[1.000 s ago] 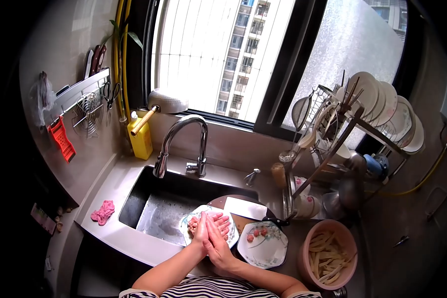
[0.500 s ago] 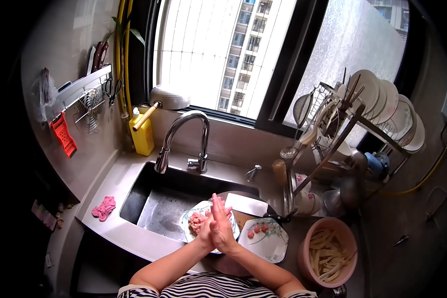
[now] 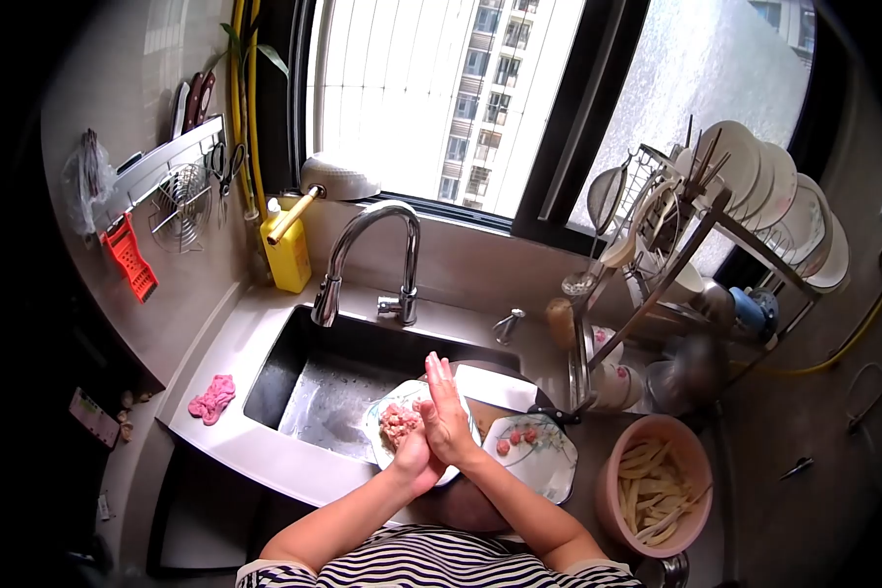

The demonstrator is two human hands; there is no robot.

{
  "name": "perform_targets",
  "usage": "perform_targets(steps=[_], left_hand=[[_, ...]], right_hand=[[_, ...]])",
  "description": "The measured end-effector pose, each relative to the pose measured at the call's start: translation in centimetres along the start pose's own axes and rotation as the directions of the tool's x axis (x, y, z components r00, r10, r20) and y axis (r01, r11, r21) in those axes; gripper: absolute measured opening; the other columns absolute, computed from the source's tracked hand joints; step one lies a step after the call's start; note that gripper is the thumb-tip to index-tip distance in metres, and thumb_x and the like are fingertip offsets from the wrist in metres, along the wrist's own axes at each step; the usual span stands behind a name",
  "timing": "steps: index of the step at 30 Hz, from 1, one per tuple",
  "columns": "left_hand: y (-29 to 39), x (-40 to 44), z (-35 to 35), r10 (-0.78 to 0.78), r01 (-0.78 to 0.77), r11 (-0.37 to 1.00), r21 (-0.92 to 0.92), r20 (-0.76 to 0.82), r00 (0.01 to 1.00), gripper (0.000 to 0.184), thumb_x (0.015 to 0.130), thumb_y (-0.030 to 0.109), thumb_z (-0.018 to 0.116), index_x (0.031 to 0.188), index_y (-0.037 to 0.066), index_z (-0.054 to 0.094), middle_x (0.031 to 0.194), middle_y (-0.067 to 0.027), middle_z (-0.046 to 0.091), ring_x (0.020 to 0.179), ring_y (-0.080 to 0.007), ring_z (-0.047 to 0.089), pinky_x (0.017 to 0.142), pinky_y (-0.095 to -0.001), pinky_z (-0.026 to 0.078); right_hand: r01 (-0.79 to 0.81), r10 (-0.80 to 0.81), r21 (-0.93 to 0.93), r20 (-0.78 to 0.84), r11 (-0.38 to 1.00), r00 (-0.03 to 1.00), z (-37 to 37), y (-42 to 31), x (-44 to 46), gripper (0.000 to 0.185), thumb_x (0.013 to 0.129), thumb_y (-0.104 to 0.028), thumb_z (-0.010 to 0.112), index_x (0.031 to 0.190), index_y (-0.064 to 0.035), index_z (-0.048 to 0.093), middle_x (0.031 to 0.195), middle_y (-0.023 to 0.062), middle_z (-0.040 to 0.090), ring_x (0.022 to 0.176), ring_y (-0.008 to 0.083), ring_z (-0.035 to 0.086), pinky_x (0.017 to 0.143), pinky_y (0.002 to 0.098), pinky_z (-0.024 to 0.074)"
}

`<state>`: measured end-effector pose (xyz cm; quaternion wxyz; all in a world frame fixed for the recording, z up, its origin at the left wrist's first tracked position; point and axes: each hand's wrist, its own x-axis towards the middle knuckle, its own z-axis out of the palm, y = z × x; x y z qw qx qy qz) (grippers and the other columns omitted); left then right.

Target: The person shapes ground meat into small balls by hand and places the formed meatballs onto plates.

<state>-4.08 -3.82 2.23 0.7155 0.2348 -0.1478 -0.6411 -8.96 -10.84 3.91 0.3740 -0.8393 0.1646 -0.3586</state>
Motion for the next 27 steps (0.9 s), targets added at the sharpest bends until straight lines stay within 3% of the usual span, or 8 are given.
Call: perform_targets(steps=[3,6,11,14,16,20,24,27], left_hand=[[1.3,-0.2,-0.7,0.024,-0.025,0.997,-0.071,-0.007,1.0,0.062,0.091,0.05,0.029,0.139,0.011,0.019,0.142,-0.0076,0.026,0.126,-0.0243,0.034,0.103,-0.0413,0.029],[1.6,0.3,-2.2,0.053,-0.053,0.999,-0.003,-0.016,0.998,0.071,0.086,0.06,0.027,0.14,0.013,0.019,0.143,-0.0098,0.024,0.131,-0.0253,0.025,0.103,-0.0438,0.025],[0.3,0.0,-0.6,-0.015,0.015,0.997,-0.077,-0.006,1.0,0.061,0.091,0.046,0.035,0.139,0.013,0.018,0.139,-0.0083,0.028,0.125,-0.0264,0.033,0.104,-0.0405,0.027],[1.2,-0.2,-0.9,-0.008,0.012,0.999,-0.04,0.11,0.994,0.057,0.093,0.046,0.029,0.14,0.016,0.019,0.144,-0.0037,0.023,0.128,-0.0233,0.03,0.106,-0.0431,0.024],[2.7,-0.9,0.5,-0.008,0.004,0.998,-0.061,-0.071,0.997,0.059,0.093,0.049,0.026,0.14,0.015,0.018,0.145,-0.0061,0.021,0.13,-0.0244,0.027,0.105,-0.0432,0.023],[-0.1,0.7,-3.2,-0.055,0.06,0.987,-0.151,0.041,0.998,0.068,0.089,0.055,0.027,0.141,0.013,0.016,0.144,-0.0102,0.021,0.131,-0.0271,0.023,0.105,-0.0425,0.023],[-0.3,-0.4,-0.4,-0.119,0.129,0.983,-0.133,0.079,0.99,0.061,0.09,0.045,0.038,0.139,0.012,0.021,0.137,-0.0093,0.033,0.127,-0.024,0.032,0.105,-0.0381,0.026],[1.4,-0.2,-1.0,-0.075,0.085,0.985,-0.147,0.071,0.995,0.061,0.092,0.051,0.026,0.136,0.009,0.025,0.134,-0.0122,0.037,0.12,-0.0237,0.04,0.101,-0.0368,0.032]], right_hand=[[0.071,-0.058,-0.141,0.093,0.988,0.994,0.6,0.6,-2.1,0.074,0.089,-0.055,0.029,0.138,0.0003,0.019,0.144,0.0198,0.018,0.135,0.0352,0.011,0.106,0.0498,0.0058],[0.14,-0.132,-0.053,0.14,0.989,0.981,1.9,-3.1,-3.6,0.081,0.086,-0.059,0.032,0.138,0.0003,0.017,0.143,0.0209,0.018,0.134,0.0367,0.012,0.107,0.0474,0.0066],[0.027,-0.027,0.002,0.045,1.0,0.999,0.2,-1.3,-0.4,0.077,0.088,-0.058,0.028,0.139,-0.0014,0.017,0.145,0.0175,0.017,0.135,0.0346,0.01,0.108,0.0425,0.0077],[0.037,-0.023,-0.201,0.074,0.979,0.997,0.1,1.0,-1.4,0.08,0.086,-0.058,0.033,0.138,0.0006,0.017,0.143,0.0212,0.017,0.134,0.0368,0.012,0.107,0.0488,0.0056],[0.114,-0.072,-0.231,0.183,0.966,0.98,0.9,0.0,-3.1,0.081,0.086,-0.057,0.036,0.139,0.0009,0.016,0.143,0.0213,0.016,0.134,0.0377,0.012,0.107,0.0485,0.0075],[0.17,-0.179,0.107,0.084,0.98,0.98,1.8,-3.3,-3.0,0.081,0.085,-0.057,0.037,0.139,0.0008,0.017,0.142,0.0216,0.019,0.133,0.0384,0.013,0.107,0.0472,0.0092],[0.06,-0.056,-0.097,0.038,0.994,0.998,-0.1,-0.1,-0.6,0.076,0.087,-0.054,0.035,0.139,-0.0008,0.018,0.143,0.0194,0.02,0.134,0.0364,0.013,0.106,0.0492,0.0089],[0.04,-0.017,-0.257,0.088,0.965,0.996,-0.2,1.5,-2.0,0.074,0.088,-0.052,0.036,0.14,-0.0024,0.016,0.144,0.0185,0.018,0.135,0.0356,0.009,0.107,0.0469,0.0071]])
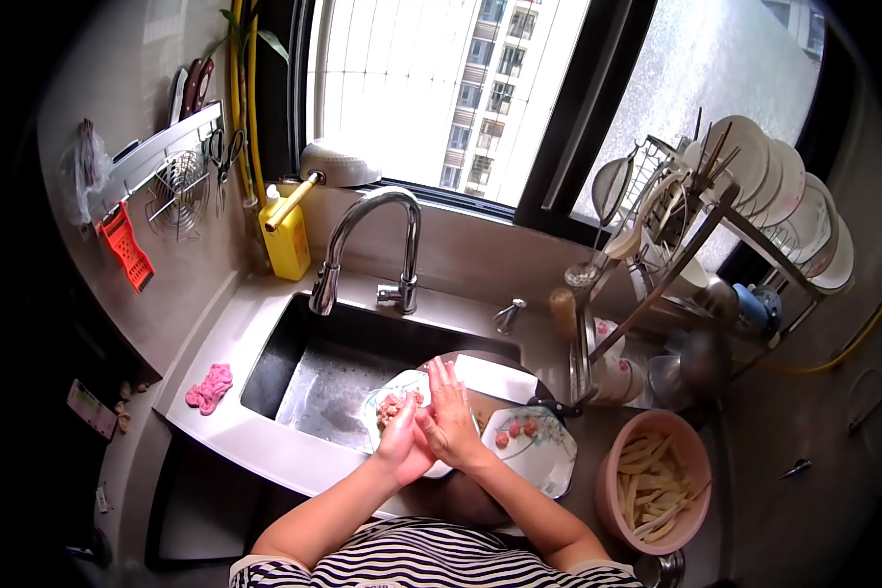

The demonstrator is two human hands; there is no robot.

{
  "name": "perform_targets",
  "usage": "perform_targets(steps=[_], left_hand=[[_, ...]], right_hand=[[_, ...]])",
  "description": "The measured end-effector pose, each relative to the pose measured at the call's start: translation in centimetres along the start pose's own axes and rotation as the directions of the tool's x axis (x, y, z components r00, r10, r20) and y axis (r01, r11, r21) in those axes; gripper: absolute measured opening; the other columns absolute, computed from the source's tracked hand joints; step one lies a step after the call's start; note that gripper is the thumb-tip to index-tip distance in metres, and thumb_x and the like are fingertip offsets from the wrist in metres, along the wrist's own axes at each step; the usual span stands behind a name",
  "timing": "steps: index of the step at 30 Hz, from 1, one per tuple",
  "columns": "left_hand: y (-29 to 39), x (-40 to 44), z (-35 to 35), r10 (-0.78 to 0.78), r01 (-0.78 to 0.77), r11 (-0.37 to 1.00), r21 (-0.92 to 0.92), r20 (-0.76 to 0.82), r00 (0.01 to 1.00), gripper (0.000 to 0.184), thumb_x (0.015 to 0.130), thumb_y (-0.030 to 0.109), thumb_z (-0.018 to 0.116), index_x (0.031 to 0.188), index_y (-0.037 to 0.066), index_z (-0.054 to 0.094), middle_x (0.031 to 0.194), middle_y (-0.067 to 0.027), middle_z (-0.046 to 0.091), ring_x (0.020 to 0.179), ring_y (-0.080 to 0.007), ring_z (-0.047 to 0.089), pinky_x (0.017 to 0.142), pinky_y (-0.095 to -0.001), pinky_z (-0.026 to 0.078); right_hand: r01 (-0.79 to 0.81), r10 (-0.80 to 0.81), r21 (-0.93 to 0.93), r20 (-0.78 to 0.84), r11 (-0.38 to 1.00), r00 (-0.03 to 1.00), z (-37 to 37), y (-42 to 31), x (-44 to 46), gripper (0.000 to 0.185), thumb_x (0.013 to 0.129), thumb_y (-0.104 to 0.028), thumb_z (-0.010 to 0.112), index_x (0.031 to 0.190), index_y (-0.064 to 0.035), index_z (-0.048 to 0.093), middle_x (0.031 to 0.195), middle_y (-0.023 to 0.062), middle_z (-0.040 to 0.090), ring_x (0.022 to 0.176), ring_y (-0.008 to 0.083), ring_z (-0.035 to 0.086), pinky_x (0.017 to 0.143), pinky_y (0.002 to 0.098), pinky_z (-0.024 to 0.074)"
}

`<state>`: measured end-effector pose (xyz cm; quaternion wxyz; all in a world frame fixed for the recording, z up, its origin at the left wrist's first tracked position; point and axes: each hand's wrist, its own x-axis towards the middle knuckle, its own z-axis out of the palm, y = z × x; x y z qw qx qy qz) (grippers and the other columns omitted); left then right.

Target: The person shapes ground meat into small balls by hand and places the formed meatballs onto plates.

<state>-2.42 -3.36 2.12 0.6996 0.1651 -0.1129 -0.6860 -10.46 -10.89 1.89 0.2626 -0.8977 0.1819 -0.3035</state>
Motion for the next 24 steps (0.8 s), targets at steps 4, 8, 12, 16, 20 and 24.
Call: perform_targets(steps=[4,8,12,16,20,24], left_hand=[[1.4,-0.4,0.1,0.024,-0.017,0.996,0.082,-0.087,0.996,0.072,0.088,0.06,0.023,0.139,0.01,0.017,0.141,-0.0151,0.027,0.126,-0.0305,0.031,0.1,-0.0441,0.03],[-1.3,0.4,-0.7,-0.02,0.022,0.999,0.046,-0.058,0.998,0.067,0.088,0.057,0.027,0.14,0.015,0.018,0.141,-0.0115,0.027,0.128,-0.0288,0.03,0.103,-0.0435,0.028],[-0.7,-0.5,-0.4,-0.133,0.134,0.991,0.008,-0.071,0.989,0.057,0.092,0.051,0.026,0.136,0.015,0.029,0.139,-0.0043,0.033,0.124,-0.0185,0.036,0.103,-0.0396,0.028],[0.6,-0.5,-0.5,-0.002,0.003,1.0,0.026,-0.035,0.999,0.068,0.088,0.056,0.027,0.139,0.01,0.021,0.14,-0.0118,0.029,0.125,-0.0275,0.033,0.1,-0.0419,0.032],[-0.3,-0.4,-0.3,0.043,-0.045,0.989,0.141,0.015,0.999,0.069,0.087,0.056,0.033,0.139,0.013,0.02,0.14,-0.0113,0.03,0.126,-0.0283,0.032,0.099,-0.0436,0.033],[-0.5,-0.3,-0.1,-0.103,0.102,0.988,0.119,0.0,0.995,0.062,0.09,0.049,0.032,0.138,0.01,0.022,0.138,-0.0089,0.032,0.126,-0.0238,0.034,0.104,-0.0391,0.028]], right_hand=[[0.031,-0.038,0.149,0.049,0.988,0.998,3.2,-2.1,-2.7,0.079,0.087,-0.052,0.039,0.139,0.0008,0.013,0.144,0.0216,0.015,0.135,0.0338,0.008,0.107,0.0438,0.0055],[0.163,-0.148,0.307,-0.069,0.938,0.987,0.8,-4.0,0.1,0.083,0.086,-0.057,0.037,0.139,0.0009,0.012,0.144,0.0211,0.014,0.135,0.0343,0.01,0.108,0.0422,0.0077],[-0.031,0.031,0.051,-0.004,0.998,1.0,-0.1,-0.4,0.6,0.083,0.086,-0.056,0.037,0.139,0.0022,0.011,0.143,0.0221,0.016,0.134,0.0367,0.011,0.108,0.0427,0.0093],[0.147,-0.151,0.149,0.017,0.978,0.988,1.0,-4.0,-1.6,0.084,0.083,-0.051,0.048,0.138,0.0034,0.016,0.141,0.0252,0.02,0.133,0.0393,0.015,0.107,0.0438,0.0117],[0.208,-0.191,0.22,-0.097,0.953,0.977,0.9,-4.8,-0.4,0.083,0.082,-0.049,0.05,0.138,0.0017,0.015,0.141,0.023,0.021,0.133,0.0383,0.016,0.107,0.0449,0.0122],[0.019,-0.011,0.098,-0.08,0.995,0.997,-0.4,-0.5,1.0,0.079,0.084,-0.048,0.048,0.138,-0.0002,0.018,0.143,0.0205,0.02,0.133,0.038,0.015,0.106,0.0471,0.0125]])
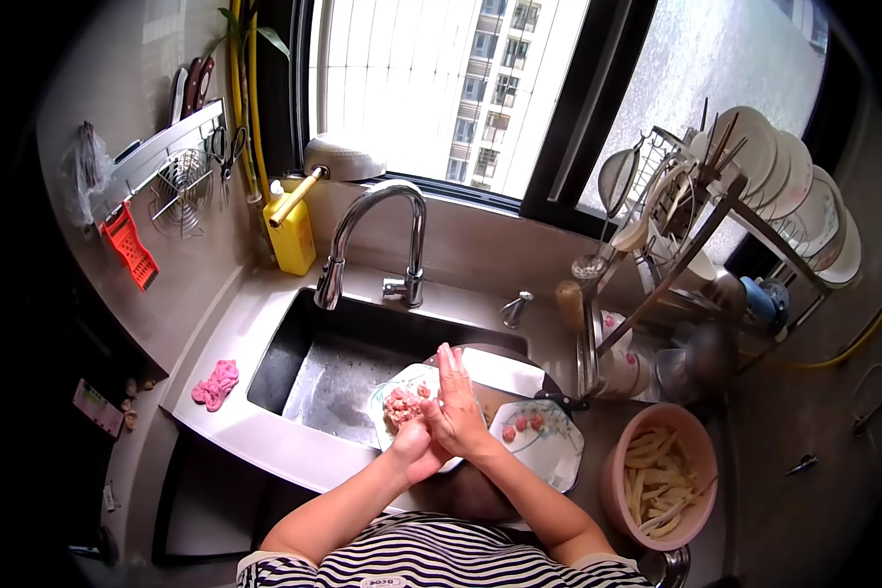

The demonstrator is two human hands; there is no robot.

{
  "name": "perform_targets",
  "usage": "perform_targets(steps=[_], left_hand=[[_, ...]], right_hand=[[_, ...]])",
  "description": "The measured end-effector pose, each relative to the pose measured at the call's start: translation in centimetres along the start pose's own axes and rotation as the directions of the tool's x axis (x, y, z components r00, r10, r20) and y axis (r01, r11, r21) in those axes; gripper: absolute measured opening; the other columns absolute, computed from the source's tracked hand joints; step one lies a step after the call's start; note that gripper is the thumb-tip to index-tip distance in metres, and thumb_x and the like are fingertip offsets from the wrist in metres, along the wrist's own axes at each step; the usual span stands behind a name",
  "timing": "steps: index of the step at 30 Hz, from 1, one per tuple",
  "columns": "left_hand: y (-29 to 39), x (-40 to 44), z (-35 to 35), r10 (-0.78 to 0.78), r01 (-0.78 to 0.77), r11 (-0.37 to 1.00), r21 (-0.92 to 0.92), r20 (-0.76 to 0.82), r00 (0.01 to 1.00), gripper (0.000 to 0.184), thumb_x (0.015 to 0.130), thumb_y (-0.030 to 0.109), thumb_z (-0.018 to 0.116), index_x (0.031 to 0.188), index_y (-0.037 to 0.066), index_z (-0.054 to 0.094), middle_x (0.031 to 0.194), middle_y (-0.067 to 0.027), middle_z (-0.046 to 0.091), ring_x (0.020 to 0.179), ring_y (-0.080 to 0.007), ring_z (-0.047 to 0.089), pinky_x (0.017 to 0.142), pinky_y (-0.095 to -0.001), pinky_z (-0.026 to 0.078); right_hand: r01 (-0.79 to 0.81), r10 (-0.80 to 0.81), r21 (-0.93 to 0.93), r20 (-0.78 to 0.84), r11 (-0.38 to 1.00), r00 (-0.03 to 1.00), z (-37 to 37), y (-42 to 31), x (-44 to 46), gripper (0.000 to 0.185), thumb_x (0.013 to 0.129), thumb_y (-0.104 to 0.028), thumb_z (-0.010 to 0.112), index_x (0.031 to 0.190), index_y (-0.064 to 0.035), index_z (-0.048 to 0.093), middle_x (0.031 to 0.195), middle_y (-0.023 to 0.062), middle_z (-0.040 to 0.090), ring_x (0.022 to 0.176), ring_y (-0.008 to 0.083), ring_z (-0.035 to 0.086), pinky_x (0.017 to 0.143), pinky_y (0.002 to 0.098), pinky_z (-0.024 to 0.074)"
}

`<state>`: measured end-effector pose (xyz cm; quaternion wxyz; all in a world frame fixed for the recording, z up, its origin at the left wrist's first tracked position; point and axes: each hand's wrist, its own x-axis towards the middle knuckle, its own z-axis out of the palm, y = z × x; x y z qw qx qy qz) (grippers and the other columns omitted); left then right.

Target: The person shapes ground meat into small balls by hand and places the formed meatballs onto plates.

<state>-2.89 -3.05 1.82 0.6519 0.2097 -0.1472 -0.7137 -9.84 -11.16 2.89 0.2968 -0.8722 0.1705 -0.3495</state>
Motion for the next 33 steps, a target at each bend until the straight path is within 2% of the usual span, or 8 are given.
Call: perform_targets(steps=[4,6,10,14,21,27,32,33], left_hand=[[2.3,0.2,-0.4,0.066,-0.06,0.992,-0.115,0.046,0.997,0.061,0.094,0.049,0.017,0.134,0.004,0.028,0.133,-0.013,0.038,0.122,-0.0251,0.038,0.103,-0.0386,0.03],[1.7,0.6,-1.3,0.078,-0.079,0.995,-0.057,-0.019,0.997,0.066,0.091,0.055,0.023,0.139,0.009,0.02,0.139,-0.012,0.029,0.129,-0.0265,0.028,0.104,-0.0394,0.027],[-2.1,1.7,-3.8,0.006,0.0,0.999,-0.043,0.134,0.991,0.073,0.086,0.058,0.036,0.141,0.015,0.015,0.143,-0.0088,0.024,0.131,-0.0251,0.026,0.105,-0.0388,0.026],[-0.2,-0.5,0.5,-0.062,0.061,0.995,-0.076,-0.002,0.998,0.063,0.091,0.051,0.027,0.138,0.01,0.023,0.141,-0.0075,0.03,0.127,-0.0231,0.033,0.105,-0.0401,0.026],[-0.1,0.2,-1.2,0.074,-0.068,0.991,-0.119,0.049,0.996,0.071,0.086,0.058,0.033,0.138,0.012,0.023,0.139,-0.01,0.031,0.125,-0.0276,0.035,0.103,-0.043,0.028],[-1.0,0.3,0.3,-0.022,0.021,0.998,-0.054,-0.023,1.0,0.062,0.09,0.052,0.031,0.137,0.012,0.026,0.138,-0.0087,0.033,0.124,-0.0243,0.035,0.104,-0.0401,0.028],[0.4,0.7,-0.3,0.089,-0.092,0.994,-0.056,-0.039,0.995,0.07,0.089,0.057,0.026,0.139,0.009,0.018,0.141,-0.0125,0.027,0.128,-0.03,0.03,0.104,-0.0433,0.026],[0.0,0.7,-0.6,0.082,-0.081,0.995,-0.055,0.009,0.997,0.074,0.086,0.059,0.029,0.14,0.01,0.014,0.143,-0.0121,0.023,0.13,-0.0299,0.026,0.104,-0.0437,0.025]], right_hand=[[0.041,-0.034,-0.071,0.092,0.997,0.995,0.3,-1.0,-2.5,0.079,0.086,-0.048,0.046,0.138,0.0025,0.014,0.144,0.0215,0.014,0.134,0.0383,0.008,0.108,0.0446,0.008],[0.122,-0.133,0.138,0.073,0.983,0.988,0.8,-4.7,-2.9,0.08,0.086,-0.049,0.046,0.139,0.0025,0.014,0.145,0.0216,0.011,0.135,0.0368,0.006,0.108,0.0432,0.0063],[0.221,-0.216,0.117,-0.057,0.968,0.975,0.4,-4.8,-1.3,0.078,0.086,-0.052,0.042,0.139,-0.0014,0.017,0.144,0.0199,0.019,0.134,0.0376,0.012,0.106,0.0447,0.0123],[-0.037,0.041,-0.167,0.018,0.985,0.999,-0.7,0.2,-0.7,0.08,0.085,-0.051,0.045,0.14,-0.0021,0.013,0.143,0.0223,0.017,0.133,0.0403,0.01,0.107,0.047,0.0098],[0.206,-0.21,0.064,0.064,0.976,0.976,0.9,-4.9,-2.6,0.085,0.082,-0.054,0.047,0.14,-0.0004,0.014,0.143,0.0219,0.018,0.133,0.0393,0.014,0.106,0.0482,0.0106],[-0.018,0.018,-0.083,0.001,0.996,1.0,-0.8,0.1,-0.7,0.081,0.084,-0.051,0.046,0.139,-0.0002,0.016,0.142,0.02,0.022,0.133,0.0395,0.013,0.105,0.0517,0.0126],[-0.023,0.02,0.017,0.193,1.0,0.981,0.4,-3.4,-3.3,0.088,0.082,-0.059,0.043,0.139,0.0009,0.014,0.144,0.0207,0.016,0.134,0.0392,0.008,0.107,0.0458,0.0063],[0.209,-0.213,0.06,0.074,0.976,0.974,0.4,-4.4,-2.7,0.079,0.085,-0.054,0.041,0.138,0.0009,0.018,0.143,0.021,0.017,0.133,0.0395,0.012,0.106,0.0492,0.0113]])
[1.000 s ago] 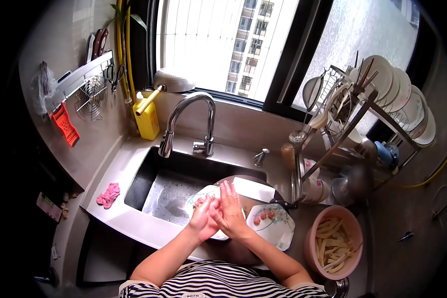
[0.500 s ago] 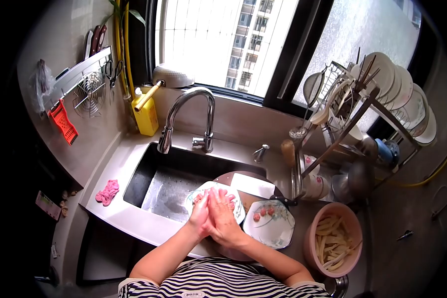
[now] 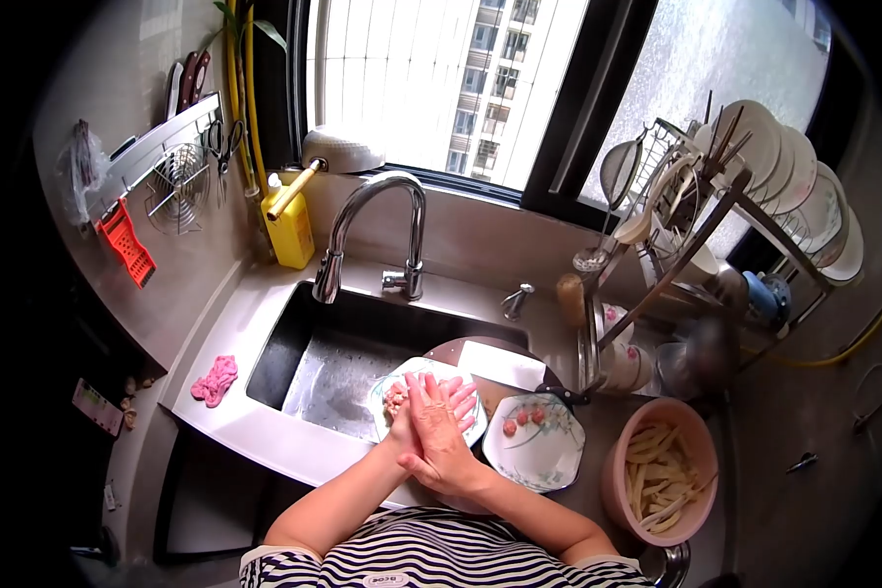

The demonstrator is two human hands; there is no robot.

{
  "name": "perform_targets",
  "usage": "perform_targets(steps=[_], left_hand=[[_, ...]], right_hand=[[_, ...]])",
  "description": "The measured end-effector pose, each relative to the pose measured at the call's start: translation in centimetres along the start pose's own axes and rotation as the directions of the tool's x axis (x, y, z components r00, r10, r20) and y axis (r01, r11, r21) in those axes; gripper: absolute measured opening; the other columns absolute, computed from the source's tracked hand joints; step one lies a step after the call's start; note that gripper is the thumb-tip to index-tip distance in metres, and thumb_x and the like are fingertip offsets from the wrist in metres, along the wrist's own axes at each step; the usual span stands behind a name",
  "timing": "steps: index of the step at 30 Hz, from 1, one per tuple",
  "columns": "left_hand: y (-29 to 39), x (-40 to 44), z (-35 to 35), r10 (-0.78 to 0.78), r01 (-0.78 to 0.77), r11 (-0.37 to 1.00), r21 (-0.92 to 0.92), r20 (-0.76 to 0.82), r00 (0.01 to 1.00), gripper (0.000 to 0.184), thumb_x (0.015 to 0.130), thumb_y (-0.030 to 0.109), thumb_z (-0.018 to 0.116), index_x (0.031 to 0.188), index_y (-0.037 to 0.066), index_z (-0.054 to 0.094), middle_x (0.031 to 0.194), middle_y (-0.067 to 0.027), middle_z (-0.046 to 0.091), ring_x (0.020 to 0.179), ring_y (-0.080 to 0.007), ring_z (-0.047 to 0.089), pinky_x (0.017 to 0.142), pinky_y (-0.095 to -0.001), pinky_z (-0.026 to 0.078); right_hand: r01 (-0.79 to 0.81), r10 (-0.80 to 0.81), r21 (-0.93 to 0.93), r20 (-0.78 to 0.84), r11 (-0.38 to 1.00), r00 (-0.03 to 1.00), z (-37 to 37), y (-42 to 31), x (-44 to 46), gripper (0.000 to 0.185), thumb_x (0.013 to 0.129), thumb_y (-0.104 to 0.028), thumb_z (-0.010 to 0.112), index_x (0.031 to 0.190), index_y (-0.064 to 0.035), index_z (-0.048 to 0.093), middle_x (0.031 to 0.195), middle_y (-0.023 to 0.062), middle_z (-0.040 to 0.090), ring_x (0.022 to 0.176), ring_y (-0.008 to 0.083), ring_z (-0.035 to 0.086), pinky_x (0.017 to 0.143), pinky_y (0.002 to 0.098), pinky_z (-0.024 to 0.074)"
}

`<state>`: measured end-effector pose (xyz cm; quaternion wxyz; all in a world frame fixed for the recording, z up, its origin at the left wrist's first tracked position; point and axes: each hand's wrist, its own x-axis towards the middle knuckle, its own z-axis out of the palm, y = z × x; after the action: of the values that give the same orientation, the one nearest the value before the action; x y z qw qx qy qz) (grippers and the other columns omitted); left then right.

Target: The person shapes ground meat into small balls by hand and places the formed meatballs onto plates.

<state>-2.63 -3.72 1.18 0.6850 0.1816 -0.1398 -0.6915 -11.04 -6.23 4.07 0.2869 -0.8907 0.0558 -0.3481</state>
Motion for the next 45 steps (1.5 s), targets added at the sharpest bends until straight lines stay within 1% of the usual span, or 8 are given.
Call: perform_targets(steps=[8,23,28,34,40,41,44,45], left_hand=[[0.7,-0.5,0.2,-0.053,0.06,0.988,-0.142,0.05,0.997,0.057,0.093,0.05,0.021,0.139,0.015,0.021,0.143,-0.0073,0.025,0.128,-0.029,0.03,0.105,-0.0435,0.024],[0.6,-0.5,0.5,-0.002,-0.001,0.995,0.1,0.029,1.0,0.066,0.088,0.056,0.031,0.139,0.015,0.023,0.143,-0.0067,0.026,0.13,-0.0281,0.026,0.106,-0.0427,0.022],[-0.9,0.2,-0.3,-0.022,0.014,0.997,-0.075,-0.097,0.995,0.068,0.089,0.051,0.032,0.14,0.01,0.015,0.142,-0.0104,0.024,0.132,-0.0271,0.021,0.108,-0.0417,0.016],[-0.5,0.0,-0.4,0.022,-0.028,0.998,-0.052,-0.115,0.993,0.056,0.091,0.052,0.03,0.133,0.016,0.034,0.134,-0.0066,0.039,0.123,-0.0231,0.038,0.104,-0.0426,0.028],[1.3,0.2,-1.5,-0.091,0.065,0.988,-0.139,-0.189,0.978,0.035,0.093,0.04,0.038,0.11,0.012,0.05,0.106,-0.0051,0.058,0.096,-0.0162,0.057,0.081,-0.03,0.049],[0.5,0.7,-0.5,0.017,-0.12,0.97,-0.212,-0.432,0.901,0.034,0.092,0.043,0.04,0.089,0.012,0.053,0.075,-0.0025,0.057,0.06,-0.0109,0.057,0.05,-0.0192,0.047],[1.6,-0.5,-2.2,-0.123,0.115,0.991,-0.076,-0.125,0.984,0.045,0.091,0.049,0.036,0.063,0.014,0.044,0.052,0.001,0.041,0.035,-0.0079,0.035,0.032,-0.0181,0.03],[1.6,-0.4,0.1,-0.042,0.051,0.999,0.013,-0.357,0.933,0.057,0.089,0.054,0.035,0.049,0.014,0.03,0.043,0.0002,0.029,0.029,-0.0088,0.018,0.027,-0.0218,0.016]], right_hand=[[-0.245,0.244,-0.168,-0.031,0.955,0.969,-1.3,5.4,0.1,0.081,0.084,-0.056,0.041,0.14,-0.0026,0.016,0.144,0.0188,0.017,0.135,0.0365,0.009,0.106,0.05,0.0093],[-0.222,0.222,-0.143,-0.015,0.965,0.975,-0.2,4.6,-0.9,0.074,0.087,-0.05,0.041,0.137,0.0016,0.022,0.14,0.0209,0.025,0.132,0.0383,0.016,0.106,0.0497,0.0107],[-0.068,0.069,0.011,-0.085,0.998,0.994,1.2,1.5,0.1,0.07,0.087,-0.045,0.043,0.136,0.0022,0.025,0.139,0.0214,0.027,0.131,0.0396,0.018,0.106,0.0486,0.0098],[-0.257,0.23,-0.388,-0.116,0.885,0.966,-0.5,5.4,0.8,0.066,0.087,-0.043,0.045,0.137,-0.004,0.027,0.141,0.0175,0.026,0.132,0.0384,0.018,0.104,0.0551,0.01],[-0.255,0.225,-0.246,-0.147,0.935,0.963,-1.1,3.7,0.4,0.059,0.084,-0.036,0.053,0.131,-0.0035,0.037,0.138,0.019,0.029,0.13,0.0401,0.02,0.103,0.0547,0.0139],[-0.25,0.228,-0.135,-0.163,0.959,0.96,-1.0,3.5,0.4,0.056,0.084,-0.033,0.054,0.13,-0.0031,0.039,0.137,0.0193,0.031,0.129,0.04,0.022,0.103,0.0526,0.0166],[-0.239,0.274,0.17,-0.224,0.956,0.935,-0.8,3.2,0.5,0.044,0.09,-0.028,0.049,0.124,-0.0006,0.045,0.132,0.0182,0.038,0.124,0.0342,0.033,0.1,0.0409,0.0293],[-0.256,0.324,0.295,-0.211,0.921,0.922,-0.6,3.9,0.2,0.044,0.091,-0.029,0.046,0.125,-0.0006,0.045,0.132,0.0162,0.039,0.123,0.0318,0.035,0.099,0.0392,0.0326]])
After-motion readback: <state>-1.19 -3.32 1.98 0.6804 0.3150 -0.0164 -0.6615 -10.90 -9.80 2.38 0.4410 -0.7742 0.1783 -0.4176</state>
